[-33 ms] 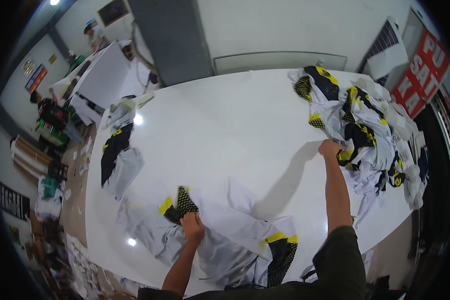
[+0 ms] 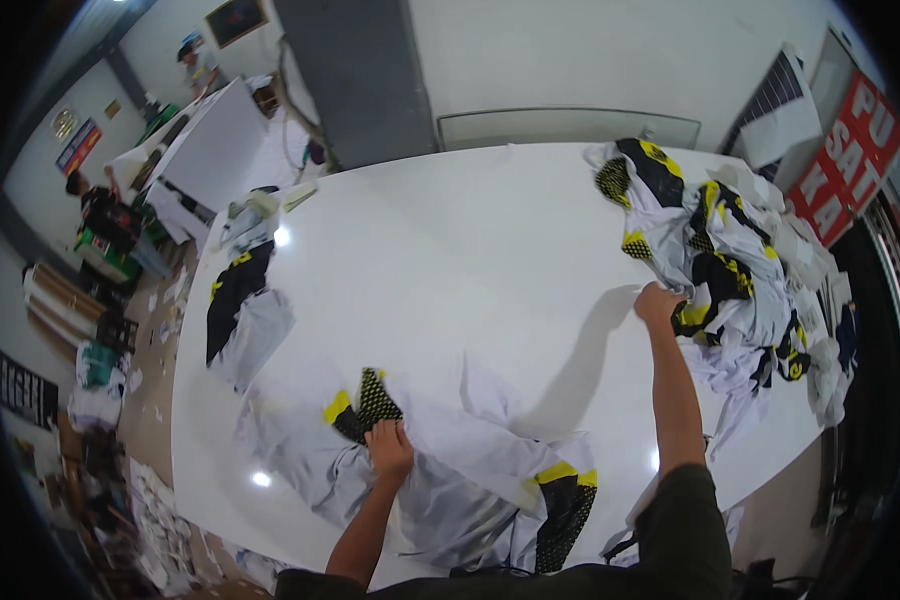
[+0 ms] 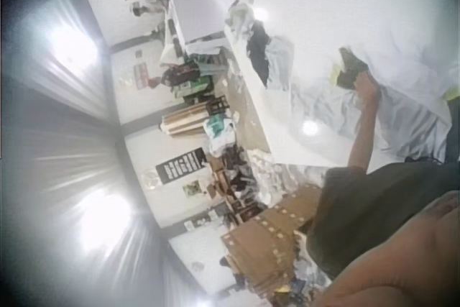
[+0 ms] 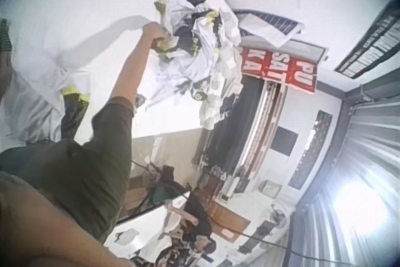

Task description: The person uses a yellow electric fabric cutter to trim the edges of black and white fabric pieces laid out on a large white table. They handle the fabric with their left hand to keep it steady while guiding the cutter with their right hand, working on pieces with printed logos and patterns.

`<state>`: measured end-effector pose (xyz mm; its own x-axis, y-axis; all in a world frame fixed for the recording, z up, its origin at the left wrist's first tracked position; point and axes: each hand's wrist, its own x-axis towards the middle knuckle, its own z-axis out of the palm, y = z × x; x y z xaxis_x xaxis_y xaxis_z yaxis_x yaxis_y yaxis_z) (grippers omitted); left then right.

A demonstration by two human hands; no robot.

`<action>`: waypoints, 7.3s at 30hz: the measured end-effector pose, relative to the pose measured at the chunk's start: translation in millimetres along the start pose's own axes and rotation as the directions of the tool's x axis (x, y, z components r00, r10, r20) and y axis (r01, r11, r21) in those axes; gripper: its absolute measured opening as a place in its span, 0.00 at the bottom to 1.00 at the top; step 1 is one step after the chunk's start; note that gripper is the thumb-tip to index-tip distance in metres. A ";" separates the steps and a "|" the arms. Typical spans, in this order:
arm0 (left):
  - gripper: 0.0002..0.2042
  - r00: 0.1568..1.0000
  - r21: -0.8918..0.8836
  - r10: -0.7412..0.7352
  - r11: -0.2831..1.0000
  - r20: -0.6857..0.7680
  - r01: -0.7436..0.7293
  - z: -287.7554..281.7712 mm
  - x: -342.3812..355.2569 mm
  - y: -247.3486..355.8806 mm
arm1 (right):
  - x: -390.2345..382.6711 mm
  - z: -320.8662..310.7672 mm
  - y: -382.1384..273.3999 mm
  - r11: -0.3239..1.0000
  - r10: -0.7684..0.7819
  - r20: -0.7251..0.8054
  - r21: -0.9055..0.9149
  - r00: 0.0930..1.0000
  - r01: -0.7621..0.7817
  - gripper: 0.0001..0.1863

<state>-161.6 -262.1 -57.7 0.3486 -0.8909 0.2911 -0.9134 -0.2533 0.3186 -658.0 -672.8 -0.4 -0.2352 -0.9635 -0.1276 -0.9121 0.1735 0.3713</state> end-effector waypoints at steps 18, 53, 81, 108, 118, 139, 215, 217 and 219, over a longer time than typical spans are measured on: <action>0.13 0.916 -0.784 0.301 0.620 0.265 0.023 -247.7 40.0 16.8 | -502.8 -56.6 -163.7 0.311 -0.467 -0.517 0.663 0.717 0.681 0.61; 0.17 0.906 0.047 -0.313 0.939 -0.286 0.340 -356.2 175.6 -287.2 | -75.2 -85.3 90.3 0.876 0.131 -0.460 0.468 0.878 0.115 0.19; 0.20 0.812 0.099 0.000 0.993 -0.583 0.071 -338.3 26.7 -272.6 | -177.0 -109.7 230.4 0.657 -0.039 -0.761 0.469 0.648 0.590 0.29; 0.37 0.893 0.028 -0.327 0.942 0.309 0.335 -164.5 -28.8 -266.6 | -323.9 12.0 -36.3 0.608 -0.400 -0.420 0.543 0.815 0.579 0.33; 0.63 0.787 0.159 -0.458 0.887 0.413 0.433 -159.4 -55.0 -254.9 | -368.8 58.1 -61.0 0.776 -0.324 -0.147 0.524 0.935 0.351 0.37; 0.52 0.950 -0.107 -0.093 0.986 0.298 0.130 -125.7 -52.0 -223.1 | -393.5 60.5 -61.4 0.714 -0.392 -0.155 0.570 0.907 0.407 0.39; 0.40 0.857 -0.023 0.038 0.999 0.514 -0.031 -101.5 -134.1 -52.3 | -588.3 76.3 69.0 0.786 -0.614 0.576 0.510 0.539 0.350 0.16; 0.42 0.867 -0.005 0.058 0.998 0.495 -0.065 -91.3 -125.2 -55.0 | -556.9 70.5 103.6 0.665 -0.576 0.311 0.715 0.756 0.213 0.18; 0.43 0.865 0.030 0.033 0.998 0.500 -0.055 -88.2 -122.0 -58.7 | -519.8 35.8 120.2 0.614 -0.106 0.363 0.756 0.926 -0.226 0.17</action>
<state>-132.0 -105.3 -32.4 0.1668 -0.9678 -0.1886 -0.9372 -0.2151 0.2746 -657.4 -143.8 77.7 -0.2433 -0.8365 -0.4910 -0.7607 0.4787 -0.4385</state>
